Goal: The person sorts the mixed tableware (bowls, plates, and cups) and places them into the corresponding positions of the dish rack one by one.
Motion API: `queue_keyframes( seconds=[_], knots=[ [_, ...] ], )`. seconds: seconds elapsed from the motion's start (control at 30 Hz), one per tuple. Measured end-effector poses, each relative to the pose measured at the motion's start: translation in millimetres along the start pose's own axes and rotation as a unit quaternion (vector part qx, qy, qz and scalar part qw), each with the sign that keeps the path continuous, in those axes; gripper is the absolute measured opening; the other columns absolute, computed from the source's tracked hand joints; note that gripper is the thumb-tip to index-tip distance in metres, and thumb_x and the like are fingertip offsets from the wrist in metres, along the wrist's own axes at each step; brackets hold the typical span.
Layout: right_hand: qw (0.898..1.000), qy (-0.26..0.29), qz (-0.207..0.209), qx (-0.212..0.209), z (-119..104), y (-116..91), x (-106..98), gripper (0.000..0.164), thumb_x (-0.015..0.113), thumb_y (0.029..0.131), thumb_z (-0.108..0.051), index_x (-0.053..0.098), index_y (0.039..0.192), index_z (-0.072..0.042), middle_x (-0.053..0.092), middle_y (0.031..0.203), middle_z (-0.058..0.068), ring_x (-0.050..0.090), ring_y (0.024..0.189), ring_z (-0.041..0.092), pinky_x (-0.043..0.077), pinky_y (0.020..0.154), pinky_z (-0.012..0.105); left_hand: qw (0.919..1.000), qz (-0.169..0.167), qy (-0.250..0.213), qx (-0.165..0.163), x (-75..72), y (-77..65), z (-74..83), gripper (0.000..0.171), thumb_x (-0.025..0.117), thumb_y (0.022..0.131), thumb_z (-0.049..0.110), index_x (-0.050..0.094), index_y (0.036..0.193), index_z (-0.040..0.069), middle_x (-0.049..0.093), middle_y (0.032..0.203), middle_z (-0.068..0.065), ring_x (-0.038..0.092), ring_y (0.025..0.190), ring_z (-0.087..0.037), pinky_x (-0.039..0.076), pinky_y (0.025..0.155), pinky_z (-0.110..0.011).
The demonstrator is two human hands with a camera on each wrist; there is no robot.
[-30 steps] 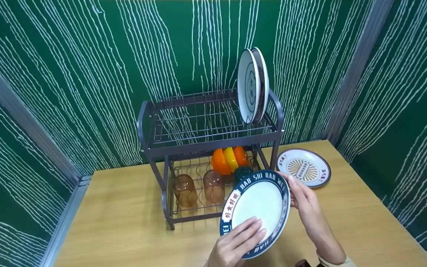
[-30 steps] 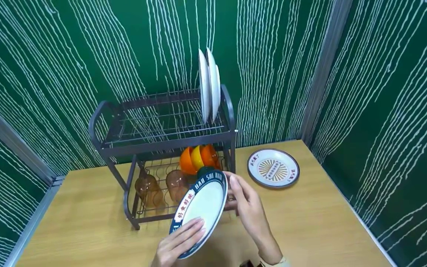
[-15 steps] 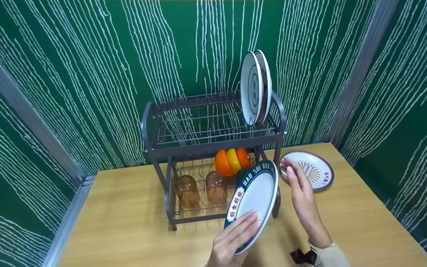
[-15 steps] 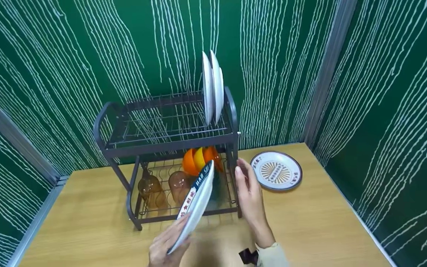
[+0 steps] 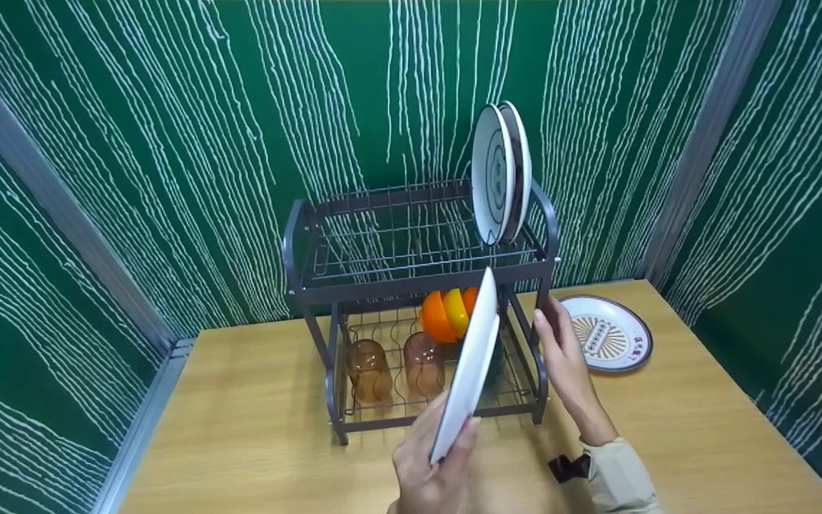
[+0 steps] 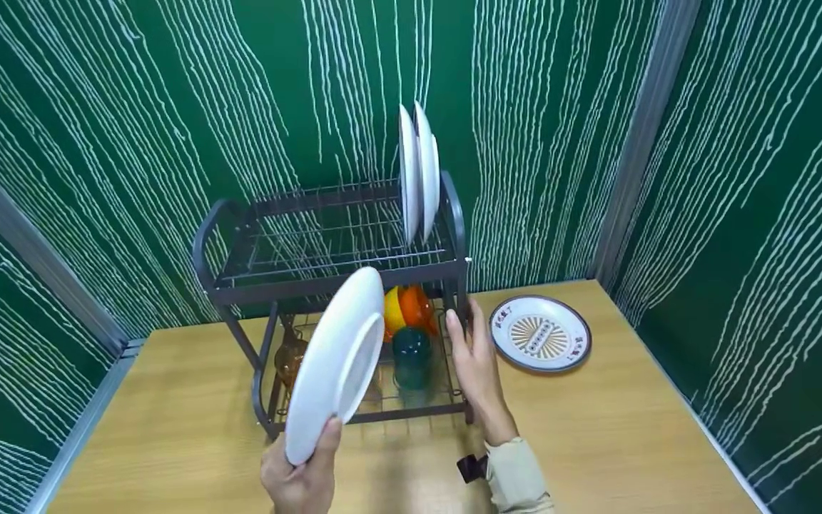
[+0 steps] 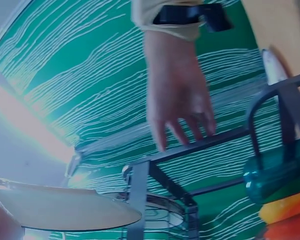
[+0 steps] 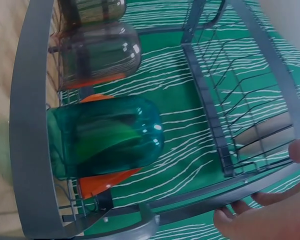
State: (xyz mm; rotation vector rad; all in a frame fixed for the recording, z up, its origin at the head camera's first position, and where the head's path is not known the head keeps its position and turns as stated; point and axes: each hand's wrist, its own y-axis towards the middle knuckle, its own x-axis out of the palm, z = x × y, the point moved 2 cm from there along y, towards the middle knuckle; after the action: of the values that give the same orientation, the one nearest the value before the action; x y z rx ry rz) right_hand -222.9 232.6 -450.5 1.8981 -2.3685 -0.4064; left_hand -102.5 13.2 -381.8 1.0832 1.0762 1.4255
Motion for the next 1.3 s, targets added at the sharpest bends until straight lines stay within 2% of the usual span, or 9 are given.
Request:
queue_keyframes(
  seconds=[0.17,0.33,0.53,0.73,0.77,0.87,1.0,1.13,1.3],
  knots=[
    [1.0,-0.005,0.021,-0.014,9.5,9.1,2.6,0.056,0.046,0.099,-0.04,0.033,0.143,-0.009,0.041,0.139,0.014,0.038,0.131,0.026,0.03,0.11,0.045,0.9979,0.01,0.014,-0.062,-0.5,-2.1,-6.5,0.03,0.066,0.085,-0.003,0.06,0.113,-0.011,0.066,0.103,-0.025,0.066,0.087,-0.028,0.057,0.076,-0.035],
    [0.999,-0.015,0.031,-0.022,17.1,21.0,7.3,0.048,0.046,0.099,-0.04,0.041,0.132,-0.006,0.048,0.125,0.015,0.047,0.12,0.025,0.037,0.105,0.041,0.9941,0.019,0.009,-0.107,2.1,10.0,-9.6,0.038,0.065,0.081,-0.011,0.057,0.118,-0.011,0.064,0.109,-0.026,0.065,0.099,-0.029,0.055,0.08,-0.043],
    [0.998,-0.049,0.032,-0.022,30.4,32.3,11.6,0.043,0.036,0.101,-0.042,0.044,0.115,-0.003,0.053,0.103,0.019,0.051,0.095,0.03,0.041,0.078,0.036,0.9926,0.037,-0.028,-0.112,11.0,32.8,-17.1,0.043,0.06,0.078,-0.019,0.055,0.12,-0.014,0.061,0.114,-0.028,0.061,0.107,-0.035,0.052,0.083,-0.048],
    [0.996,-0.073,0.03,-0.052,37.6,35.0,15.5,0.037,0.032,0.103,-0.037,0.044,0.109,-0.003,0.048,0.084,0.017,0.042,0.068,0.024,0.035,0.058,0.031,0.9896,0.072,-0.027,-0.122,16.2,51.1,-27.4,0.022,0.062,0.088,0.0,0.061,0.105,-0.013,0.067,0.086,-0.024,0.068,0.082,-0.029,0.058,0.068,-0.039],
    [0.995,-0.078,0.03,-0.053,38.1,35.5,16.2,0.036,0.032,0.103,-0.038,0.044,0.109,-0.004,0.047,0.083,0.014,0.042,0.068,0.023,0.035,0.057,0.031,0.9884,0.077,-0.026,-0.129,17.2,53.6,-29.4,0.021,0.062,0.089,0.002,0.061,0.104,-0.012,0.067,0.082,-0.022,0.067,0.079,-0.027,0.058,0.065,-0.038],
    [0.994,-0.086,0.029,-0.054,39.2,36.0,16.9,0.039,0.031,0.102,-0.041,0.043,0.112,-0.005,0.045,0.081,0.011,0.044,0.07,0.023,0.036,0.059,0.031,0.9838,0.091,-0.028,-0.152,21.1,59.8,-35.6,0.024,0.064,0.089,0.007,0.062,0.104,-0.012,0.068,0.089,-0.022,0.068,0.083,-0.027,0.058,0.067,-0.038],
    [0.995,-0.085,0.022,-0.047,39.6,36.0,16.9,0.041,0.03,0.102,-0.043,0.042,0.115,-0.007,0.046,0.085,0.015,0.046,0.074,0.027,0.038,0.062,0.034,0.9751,0.103,-0.032,-0.194,27.1,67.8,-45.6,0.032,0.065,0.09,0.017,0.062,0.108,-0.011,0.067,0.105,-0.021,0.067,0.092,-0.028,0.057,0.072,-0.041],
    [0.996,-0.08,0.008,-0.038,39.7,35.9,16.7,0.041,0.029,0.102,-0.045,0.04,0.12,-0.01,0.044,0.089,0.017,0.046,0.08,0.028,0.039,0.066,0.036,0.9665,0.109,-0.045,-0.228,34.6,78.0,-55.8,0.039,0.064,0.092,0.024,0.061,0.112,-0.009,0.066,0.111,-0.018,0.066,0.096,-0.027,0.057,0.073,-0.04],
    [0.996,-0.078,0.011,-0.046,32.8,33.7,17.0,0.032,0.031,0.104,-0.034,0.042,0.115,-0.006,0.043,0.084,0.012,0.044,0.076,0.025,0.037,0.064,0.034,0.9584,0.108,-0.071,-0.255,44.6,92.1,-67.4,0.038,0.062,0.093,0.025,0.061,0.114,-0.007,0.066,0.112,-0.016,0.066,0.098,-0.026,0.056,0.076,-0.039]
  ],
)
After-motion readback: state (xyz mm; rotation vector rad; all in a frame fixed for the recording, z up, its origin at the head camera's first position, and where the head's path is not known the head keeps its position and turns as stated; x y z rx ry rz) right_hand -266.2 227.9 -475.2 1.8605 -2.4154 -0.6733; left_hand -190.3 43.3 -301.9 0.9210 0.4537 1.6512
